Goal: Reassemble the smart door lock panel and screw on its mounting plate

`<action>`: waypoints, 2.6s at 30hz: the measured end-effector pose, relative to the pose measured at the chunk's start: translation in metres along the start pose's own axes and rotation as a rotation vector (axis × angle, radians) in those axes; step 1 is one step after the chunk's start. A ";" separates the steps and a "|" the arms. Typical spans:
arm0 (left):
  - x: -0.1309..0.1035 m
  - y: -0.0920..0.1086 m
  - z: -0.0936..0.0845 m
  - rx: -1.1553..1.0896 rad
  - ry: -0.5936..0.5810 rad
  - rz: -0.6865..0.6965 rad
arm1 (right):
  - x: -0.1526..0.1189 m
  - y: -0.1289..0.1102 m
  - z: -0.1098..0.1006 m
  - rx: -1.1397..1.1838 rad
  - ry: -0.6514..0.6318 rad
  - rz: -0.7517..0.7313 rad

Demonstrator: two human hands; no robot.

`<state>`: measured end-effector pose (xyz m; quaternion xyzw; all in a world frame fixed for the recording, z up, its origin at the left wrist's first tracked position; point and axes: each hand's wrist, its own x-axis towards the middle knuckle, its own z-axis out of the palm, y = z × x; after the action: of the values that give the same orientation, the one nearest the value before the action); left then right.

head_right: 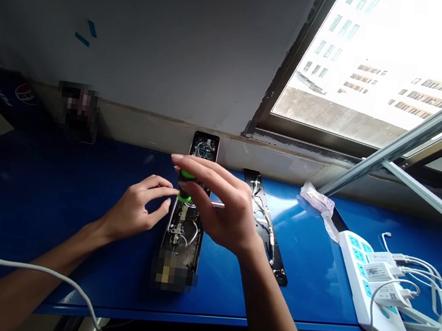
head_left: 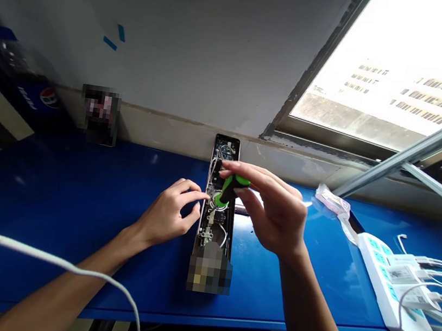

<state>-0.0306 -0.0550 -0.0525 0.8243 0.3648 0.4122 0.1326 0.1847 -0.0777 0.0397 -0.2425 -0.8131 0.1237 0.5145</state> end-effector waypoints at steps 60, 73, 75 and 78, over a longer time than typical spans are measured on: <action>-0.004 0.001 0.009 -0.015 -0.021 -0.046 | 0.001 -0.002 0.014 -0.177 -0.074 -0.015; 0.011 0.020 0.016 0.017 0.056 0.089 | -0.014 0.016 -0.032 -0.143 0.298 -0.070; 0.019 0.028 0.020 0.019 -0.020 0.134 | -0.021 0.028 -0.048 -0.217 0.289 -0.038; 0.030 0.043 0.030 0.053 -0.157 0.208 | -0.038 0.051 -0.063 -0.281 0.253 0.040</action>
<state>0.0260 -0.0607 -0.0316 0.8907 0.2764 0.3481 0.0954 0.2680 -0.0569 0.0145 -0.3417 -0.7462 -0.0121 0.5712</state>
